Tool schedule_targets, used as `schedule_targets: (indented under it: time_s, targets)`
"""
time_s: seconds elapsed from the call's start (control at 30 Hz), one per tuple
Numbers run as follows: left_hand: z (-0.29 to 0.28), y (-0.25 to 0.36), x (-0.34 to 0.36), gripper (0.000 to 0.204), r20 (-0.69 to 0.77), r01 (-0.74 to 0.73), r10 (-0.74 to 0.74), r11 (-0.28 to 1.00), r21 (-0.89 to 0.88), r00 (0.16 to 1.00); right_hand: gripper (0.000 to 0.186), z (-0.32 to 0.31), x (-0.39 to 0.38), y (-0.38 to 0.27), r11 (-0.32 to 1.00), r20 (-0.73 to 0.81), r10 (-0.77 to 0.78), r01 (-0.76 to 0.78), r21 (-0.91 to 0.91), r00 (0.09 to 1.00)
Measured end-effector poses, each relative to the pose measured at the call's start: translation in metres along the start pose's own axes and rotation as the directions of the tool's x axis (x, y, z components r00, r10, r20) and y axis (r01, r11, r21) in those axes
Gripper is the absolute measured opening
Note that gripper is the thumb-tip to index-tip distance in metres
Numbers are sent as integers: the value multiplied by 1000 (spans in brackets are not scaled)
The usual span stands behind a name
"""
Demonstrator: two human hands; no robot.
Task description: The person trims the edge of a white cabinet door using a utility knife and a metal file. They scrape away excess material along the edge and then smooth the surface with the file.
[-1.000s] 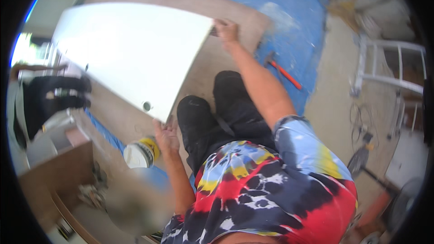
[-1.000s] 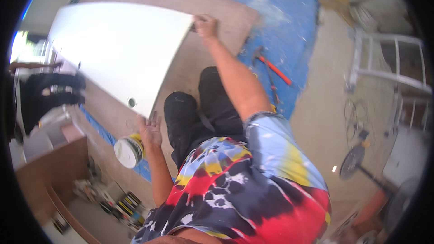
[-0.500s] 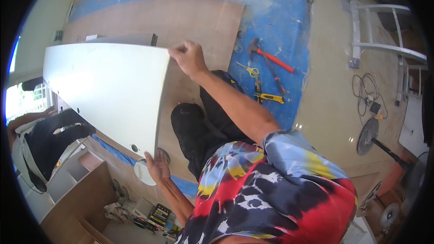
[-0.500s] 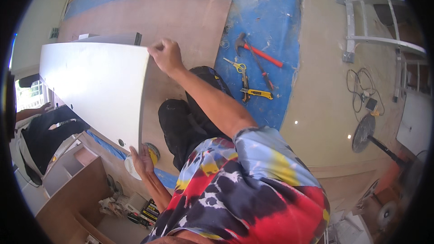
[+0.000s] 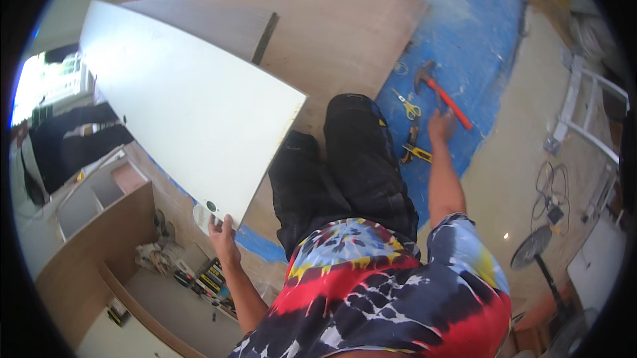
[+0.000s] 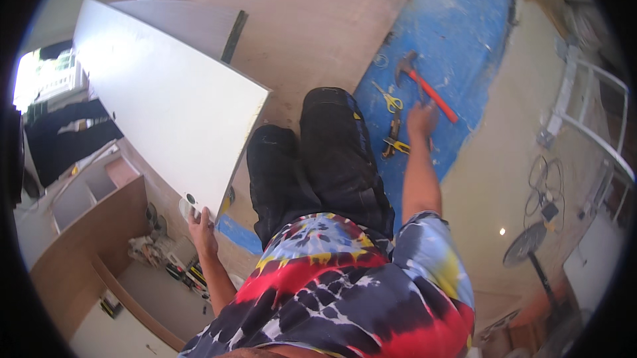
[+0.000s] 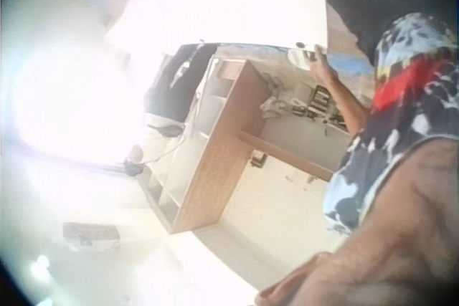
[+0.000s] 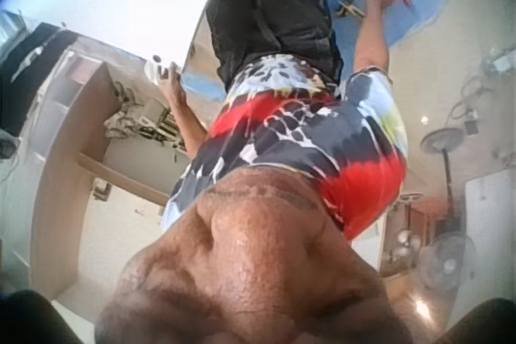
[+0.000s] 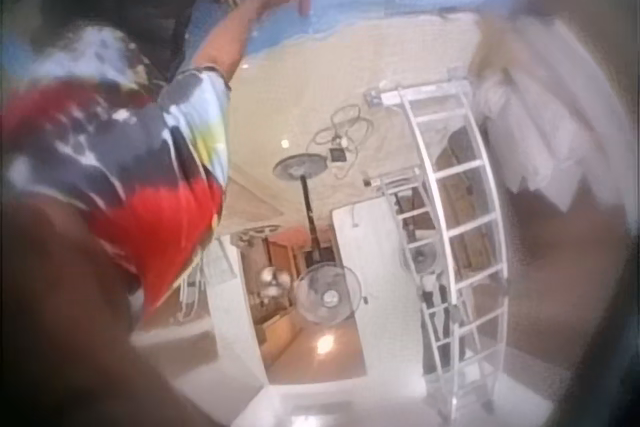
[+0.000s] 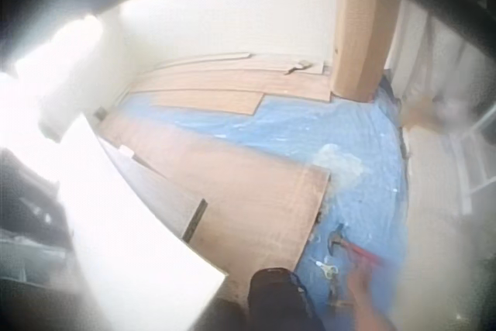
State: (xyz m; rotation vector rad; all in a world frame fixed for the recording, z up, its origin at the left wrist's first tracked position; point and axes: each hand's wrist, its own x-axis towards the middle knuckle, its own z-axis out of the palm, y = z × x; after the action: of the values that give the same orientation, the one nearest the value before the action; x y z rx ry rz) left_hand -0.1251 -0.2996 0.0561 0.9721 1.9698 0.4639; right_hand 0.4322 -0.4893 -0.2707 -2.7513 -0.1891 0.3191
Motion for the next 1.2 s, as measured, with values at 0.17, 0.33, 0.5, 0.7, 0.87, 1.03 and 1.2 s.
schedule_targets:
  time_s: [0.17, 0.33, 0.5, 0.7, 0.87, 1.03, 1.2]
  targets:
    - [37, 56, 10, 54, -140, -478, 589, 753, 452, 796, 44, 27, 23, 72, 979, 320, -165, 195, -64, 933]
    - [143, 131, 20, 56, 57, -676, 754, 550, 490, 655, 37, -98, -17, -90, 814, 170, -526, 435, 386, 833]
    - [242, 212, 60, 68, 205, -626, 754, 325, 709, 624, 38, -192, -111, -195, 745, 797, -477, -311, 590, 370]
    - [268, 241, 79, 75, 138, -584, 747, 376, 719, 651, 37, -201, -129, -218, 818, 752, -537, 19, 575, 381]
    - [269, 238, 77, 75, 130, -589, 748, 389, 709, 651, 28, -225, -131, -233, 869, 782, -489, 129, 478, 386]
    - [270, 238, 77, 74, 133, -603, 764, 375, 704, 631, 25, -202, -121, -262, 771, 662, -630, 228, 595, 405]
    - [266, 235, 78, 70, 129, -587, 766, 361, 725, 630, 25, -222, -120, -246, 852, 747, -521, 199, 484, 413]
